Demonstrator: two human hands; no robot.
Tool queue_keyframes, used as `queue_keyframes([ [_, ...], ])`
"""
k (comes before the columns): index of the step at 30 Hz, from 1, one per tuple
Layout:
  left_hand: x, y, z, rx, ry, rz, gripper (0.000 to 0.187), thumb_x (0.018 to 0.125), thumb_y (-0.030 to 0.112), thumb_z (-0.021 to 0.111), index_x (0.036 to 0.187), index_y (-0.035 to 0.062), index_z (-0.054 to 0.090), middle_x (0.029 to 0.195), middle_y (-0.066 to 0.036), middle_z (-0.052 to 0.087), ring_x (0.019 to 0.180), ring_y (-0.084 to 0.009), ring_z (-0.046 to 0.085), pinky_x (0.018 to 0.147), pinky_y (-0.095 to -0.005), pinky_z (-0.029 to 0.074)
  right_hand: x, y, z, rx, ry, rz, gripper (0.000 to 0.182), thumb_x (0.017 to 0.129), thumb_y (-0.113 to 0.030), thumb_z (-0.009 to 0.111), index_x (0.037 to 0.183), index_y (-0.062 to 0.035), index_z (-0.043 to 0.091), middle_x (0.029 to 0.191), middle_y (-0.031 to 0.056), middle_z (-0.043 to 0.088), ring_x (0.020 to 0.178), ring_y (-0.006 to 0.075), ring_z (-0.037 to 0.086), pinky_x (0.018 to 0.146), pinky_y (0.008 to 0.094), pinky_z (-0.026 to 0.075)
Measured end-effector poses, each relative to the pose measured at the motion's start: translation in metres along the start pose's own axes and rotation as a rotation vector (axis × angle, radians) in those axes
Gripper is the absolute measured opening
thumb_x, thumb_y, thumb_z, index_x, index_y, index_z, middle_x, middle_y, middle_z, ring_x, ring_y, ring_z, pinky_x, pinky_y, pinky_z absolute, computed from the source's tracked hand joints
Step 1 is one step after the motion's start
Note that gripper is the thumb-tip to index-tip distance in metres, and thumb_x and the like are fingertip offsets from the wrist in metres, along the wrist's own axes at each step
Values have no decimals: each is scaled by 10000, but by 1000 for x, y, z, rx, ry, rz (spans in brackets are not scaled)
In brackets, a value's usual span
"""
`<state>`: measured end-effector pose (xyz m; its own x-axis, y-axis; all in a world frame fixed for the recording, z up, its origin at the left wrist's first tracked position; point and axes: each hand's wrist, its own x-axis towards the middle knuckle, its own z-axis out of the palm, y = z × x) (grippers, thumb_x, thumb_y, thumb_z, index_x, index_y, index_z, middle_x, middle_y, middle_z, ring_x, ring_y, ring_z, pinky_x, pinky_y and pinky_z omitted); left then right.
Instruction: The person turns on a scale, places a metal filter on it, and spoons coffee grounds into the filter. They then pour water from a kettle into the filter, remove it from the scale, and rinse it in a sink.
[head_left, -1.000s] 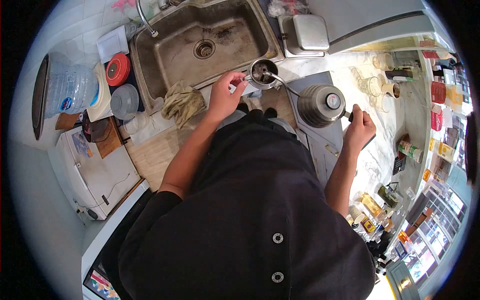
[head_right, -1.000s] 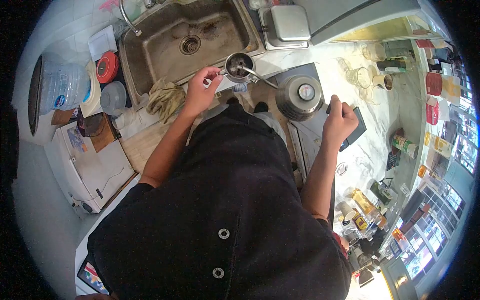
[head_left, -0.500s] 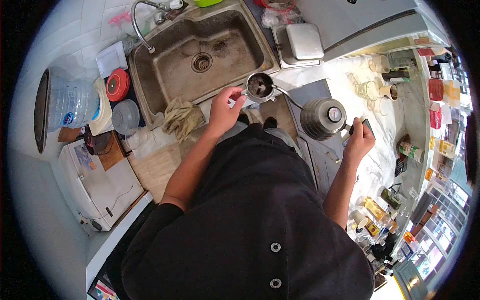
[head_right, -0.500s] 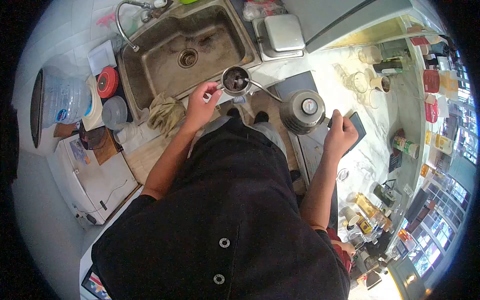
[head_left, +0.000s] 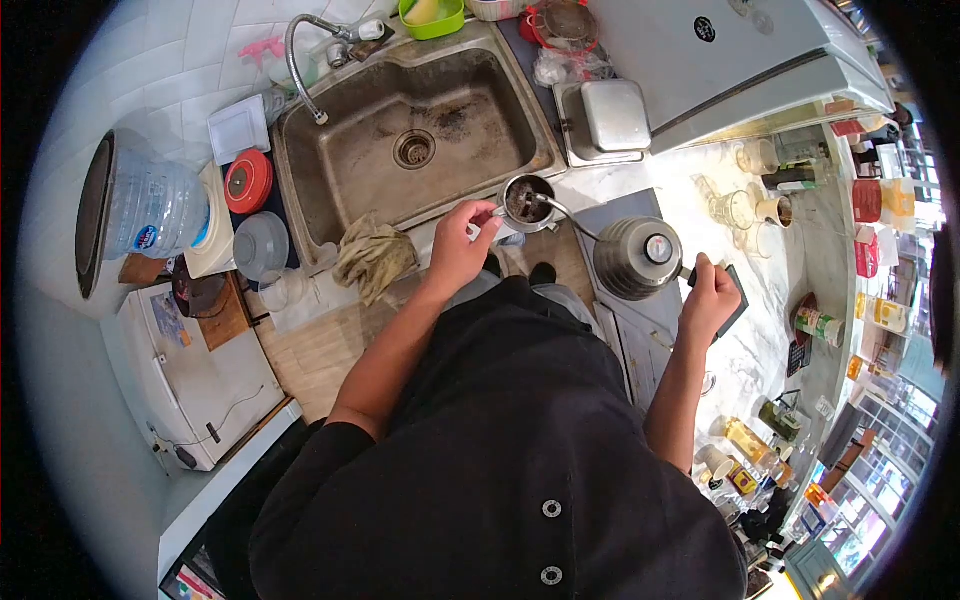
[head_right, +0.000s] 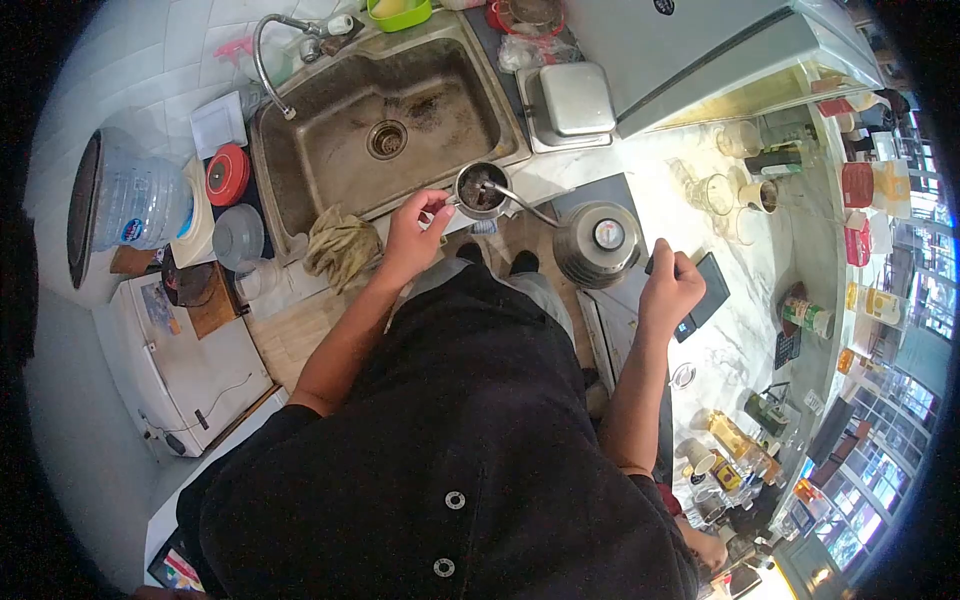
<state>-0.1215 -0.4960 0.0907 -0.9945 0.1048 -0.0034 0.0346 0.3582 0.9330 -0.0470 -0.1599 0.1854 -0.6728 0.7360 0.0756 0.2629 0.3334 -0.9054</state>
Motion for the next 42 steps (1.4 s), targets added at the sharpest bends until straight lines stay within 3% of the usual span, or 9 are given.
queue_keyframes([
  [13, -4, -9, 5, -100, 1, -42, 203, 951, 155, 707, 1112, 33, 693, 919, -43, 723, 843, -123, 661, 730, -292, 504, -12, 4, -16, 8, 7, 69, 436, 900, -159, 706, 564, -19, 466, 568, -53, 420, 569, 56, 341, 522, 283, 246],
  [42, -6, -9, 9, -85, 48, -69, 205, 958, 160, 694, 1131, 50, 698, 944, -42, 731, 854, -131, 669, 735, -304, 503, -12, -4, -15, 87, 9, 39, 416, 916, -133, 692, 563, -55, 487, 560, -73, 412, 541, 38, 323, 507, 267, 227],
])
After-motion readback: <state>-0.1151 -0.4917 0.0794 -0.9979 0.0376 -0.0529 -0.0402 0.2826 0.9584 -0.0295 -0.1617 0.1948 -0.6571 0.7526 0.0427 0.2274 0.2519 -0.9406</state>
